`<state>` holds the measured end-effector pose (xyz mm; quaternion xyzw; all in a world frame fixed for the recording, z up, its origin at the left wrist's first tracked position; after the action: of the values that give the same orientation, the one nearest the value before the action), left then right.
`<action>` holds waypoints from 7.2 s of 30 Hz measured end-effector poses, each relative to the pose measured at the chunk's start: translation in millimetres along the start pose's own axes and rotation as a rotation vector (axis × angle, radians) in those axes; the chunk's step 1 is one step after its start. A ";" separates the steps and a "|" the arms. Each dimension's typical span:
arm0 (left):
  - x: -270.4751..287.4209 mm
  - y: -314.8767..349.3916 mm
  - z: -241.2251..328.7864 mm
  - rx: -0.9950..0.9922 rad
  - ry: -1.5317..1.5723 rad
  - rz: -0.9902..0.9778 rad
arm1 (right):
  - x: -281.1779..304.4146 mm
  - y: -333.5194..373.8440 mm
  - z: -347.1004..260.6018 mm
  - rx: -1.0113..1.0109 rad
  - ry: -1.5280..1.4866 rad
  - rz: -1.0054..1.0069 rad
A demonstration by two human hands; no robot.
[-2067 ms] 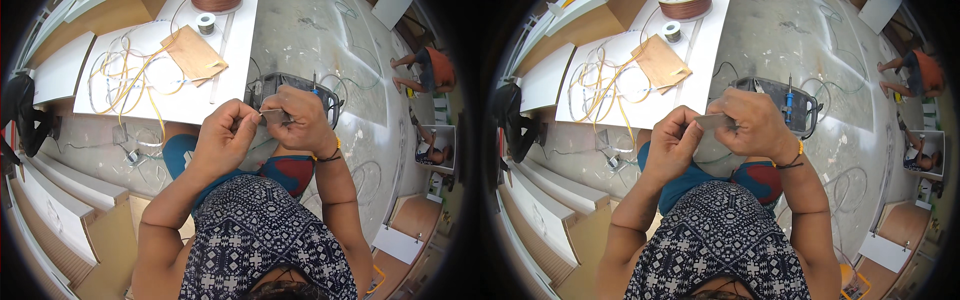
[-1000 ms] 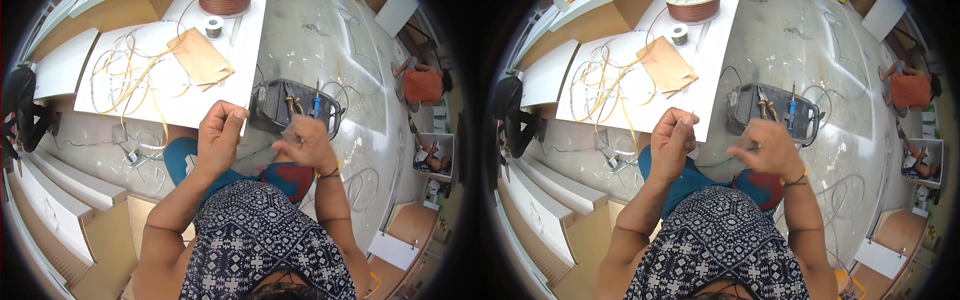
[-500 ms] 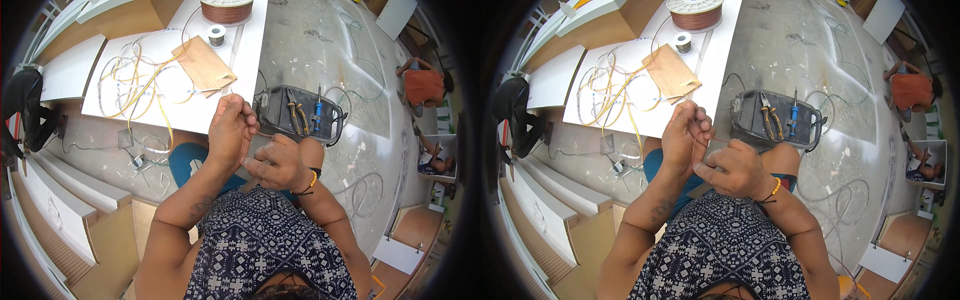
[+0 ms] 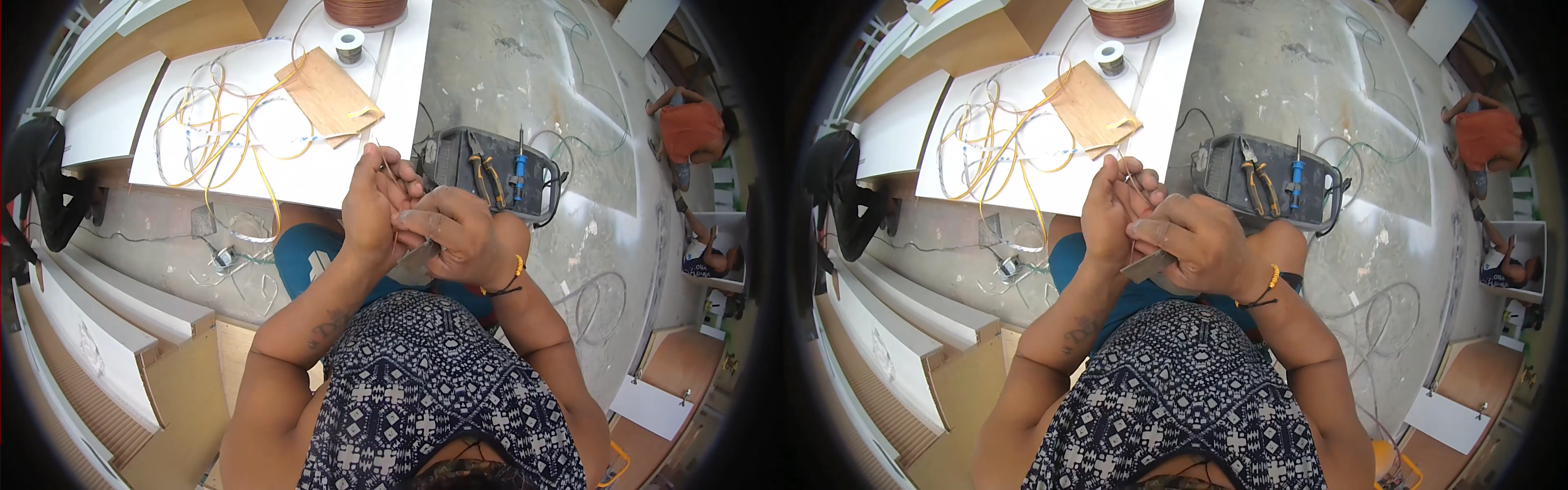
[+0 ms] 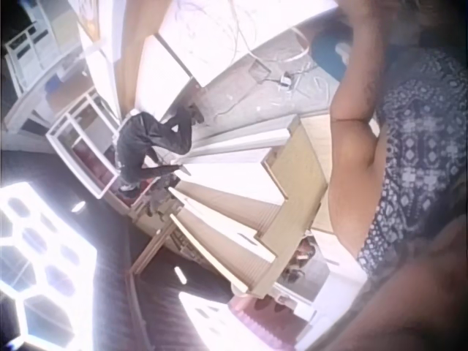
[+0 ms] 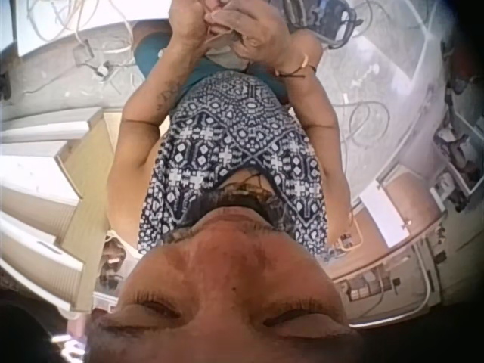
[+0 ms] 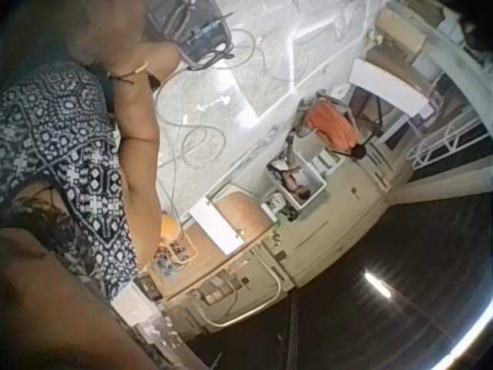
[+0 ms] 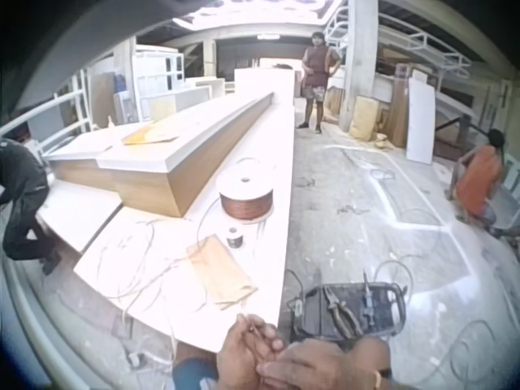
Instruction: The person solders wires to an LED strip. The person uses pliers to cut a wire, peels the end of the wire, and then uses a soldering iron to attach the wire to the contact point on the LED strip.
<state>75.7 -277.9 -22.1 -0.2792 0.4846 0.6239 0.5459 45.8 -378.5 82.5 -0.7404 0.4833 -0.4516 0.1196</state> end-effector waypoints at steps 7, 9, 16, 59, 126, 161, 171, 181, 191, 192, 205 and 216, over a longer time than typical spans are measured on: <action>-11.1 19.8 -2.4 0.079 -0.267 -0.206 | 15.4 0.9 13.0 -0.115 -0.236 0.084; -20.6 28.8 2.3 0.075 -0.373 -0.381 | 17.3 5.1 22.1 -0.227 -0.317 0.093; -44.4 41.0 32.9 -0.166 -0.856 -0.364 | 14.9 20.9 37.7 -0.451 -0.630 0.138; -63.3 56.2 50.6 -0.558 -1.057 -0.184 | 21.0 3.4 2.8 -0.244 -0.094 0.025; -68.4 56.2 59.4 -0.547 -1.363 -0.363 | 33.3 -32.4 1.1 -0.009 0.085 -0.098; -36.6 41.5 56.5 -0.422 -1.116 -0.195 | 150.2 277.9 317.6 -1.486 0.698 0.054; -64.8 60.1 74.1 -0.677 -1.310 -0.313 | 144.0 264.1 296.4 -1.472 0.823 -0.096; -73.9 70.3 79.5 -0.817 -1.284 -0.380 | 157.7 197.5 249.4 -1.042 0.949 0.112; -55.5 61.0 75.3 -0.685 -1.065 -0.334 | 49.5 -16.8 14.3 -0.214 0.156 0.003; -44.2 53.2 70.1 -0.580 -0.904 -0.305 | 34.9 -19.6 8.0 -0.202 0.068 -0.038; -4.8 27.2 33.8 -0.096 -0.189 -0.316 | -24.8 -22.7 24.1 -0.381 -0.174 0.040; 0.5 43.2 90.4 -0.542 -0.613 -0.198 | -10.7 -50.5 -0.7 -0.211 0.218 0.080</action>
<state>50.8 -192.6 24.3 -0.2594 0.0888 0.7277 0.6288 74.6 -344.0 107.9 -0.6756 0.5673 -0.4708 0.0057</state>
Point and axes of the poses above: each hand's wrist, its own y-axis away from the middle knuckle, its own x-axis out of the back of the hand, z = x × y, the point moved 9 cm from there along -y, towards the middle knuckle, and after that the axes turned 2 degrees about -x, right-handed, at the moved point
